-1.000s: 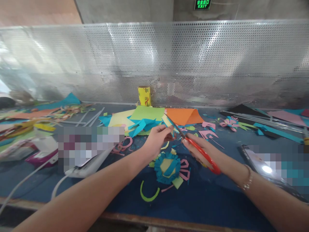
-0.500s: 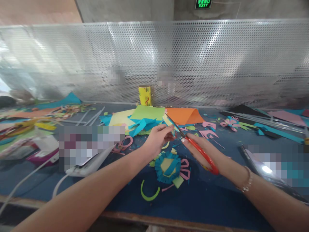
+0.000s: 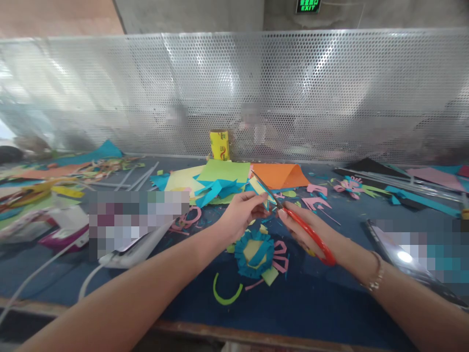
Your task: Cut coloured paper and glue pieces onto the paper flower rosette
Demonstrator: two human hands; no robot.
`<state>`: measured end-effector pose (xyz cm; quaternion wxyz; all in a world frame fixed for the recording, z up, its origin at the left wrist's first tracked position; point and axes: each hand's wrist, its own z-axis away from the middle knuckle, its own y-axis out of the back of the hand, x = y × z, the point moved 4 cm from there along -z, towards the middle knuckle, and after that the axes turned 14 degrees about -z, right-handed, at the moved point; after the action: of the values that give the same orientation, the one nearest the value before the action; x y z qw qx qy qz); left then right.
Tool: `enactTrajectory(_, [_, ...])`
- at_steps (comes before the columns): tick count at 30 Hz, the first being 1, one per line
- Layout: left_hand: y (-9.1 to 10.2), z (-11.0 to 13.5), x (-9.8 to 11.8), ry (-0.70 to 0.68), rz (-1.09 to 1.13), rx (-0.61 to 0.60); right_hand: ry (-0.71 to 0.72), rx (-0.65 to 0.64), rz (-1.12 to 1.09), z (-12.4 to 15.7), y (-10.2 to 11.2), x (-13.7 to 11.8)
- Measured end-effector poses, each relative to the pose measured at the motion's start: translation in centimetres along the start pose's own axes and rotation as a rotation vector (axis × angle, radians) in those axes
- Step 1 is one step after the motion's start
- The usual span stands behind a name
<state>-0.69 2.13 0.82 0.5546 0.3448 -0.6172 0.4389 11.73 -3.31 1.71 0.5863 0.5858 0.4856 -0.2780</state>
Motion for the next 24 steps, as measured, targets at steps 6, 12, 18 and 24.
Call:
enactTrajectory(6, [0.07, -0.13, -0.19, 0.004, -0.010, -0.019, 0.005, 0.001, 0.026, 0.03, 0.21, -0.11])
enactTrajectory(12, [0.08, -0.17, -0.29, 0.018, -0.018, -0.024, 0.033, 0.015, 0.113, -0.18, 0.33, -0.29])
enactTrajectory(18, [0.06, -0.27, -0.32, 0.024, -0.009, -0.037, 0.061, 0.044, 0.172, -0.46, 0.27, 0.08])
enactTrajectory(24, [-0.11, -0.26, -0.41, 0.012, -0.032, -0.063, 0.093, 0.112, 0.237, -0.72, 0.57, -0.53])
